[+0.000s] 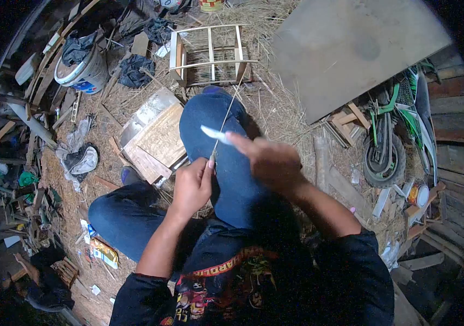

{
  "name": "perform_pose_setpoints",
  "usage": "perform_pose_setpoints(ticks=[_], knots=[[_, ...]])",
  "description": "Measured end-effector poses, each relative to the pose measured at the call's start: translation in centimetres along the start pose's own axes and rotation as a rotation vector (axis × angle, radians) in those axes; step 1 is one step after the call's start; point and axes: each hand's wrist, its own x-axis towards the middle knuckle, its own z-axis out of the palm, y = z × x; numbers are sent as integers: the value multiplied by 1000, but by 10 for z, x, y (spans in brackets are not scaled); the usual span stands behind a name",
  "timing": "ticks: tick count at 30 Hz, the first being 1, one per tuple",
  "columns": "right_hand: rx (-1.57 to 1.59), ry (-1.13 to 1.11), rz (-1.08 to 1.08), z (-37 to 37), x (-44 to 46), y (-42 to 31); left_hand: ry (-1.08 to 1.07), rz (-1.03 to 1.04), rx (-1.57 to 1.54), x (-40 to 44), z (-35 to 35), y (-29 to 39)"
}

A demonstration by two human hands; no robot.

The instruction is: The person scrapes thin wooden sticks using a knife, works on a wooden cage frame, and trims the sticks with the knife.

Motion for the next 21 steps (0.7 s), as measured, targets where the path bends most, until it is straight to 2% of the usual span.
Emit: perform_pose_setpoints(ticks=[2, 4, 7, 8, 9, 10, 12, 16, 18, 21], knots=[[29, 16, 2, -2, 1, 2, 7, 74, 253, 1, -2, 4], [43, 22, 11, -3, 0, 0, 4, 97, 315, -1, -4, 7], [-19, -96, -108, -2, -5, 0, -3, 133, 417, 1, -4, 11], [32, 3, -88, -1, 3, 8, -10, 138, 461, -1, -3, 12], [82, 106, -69, -1, 8, 11, -13, 137, 461, -3, -3, 12], [84, 109, -69, -1, 5, 7, -25, 160, 498, -3, -3, 13], [-49, -122, 65, -4, -3, -6, -32, 185, 536, -3, -5, 15], [-35, -120, 14, -1, -5, -2, -76, 150, 553, -1, -5, 15], [80, 87, 23, 4, 5, 5, -76, 157, 557, -1, -6, 15], [122, 5, -94, 13, -19, -8, -71, 167, 586, 2, -6, 16]])
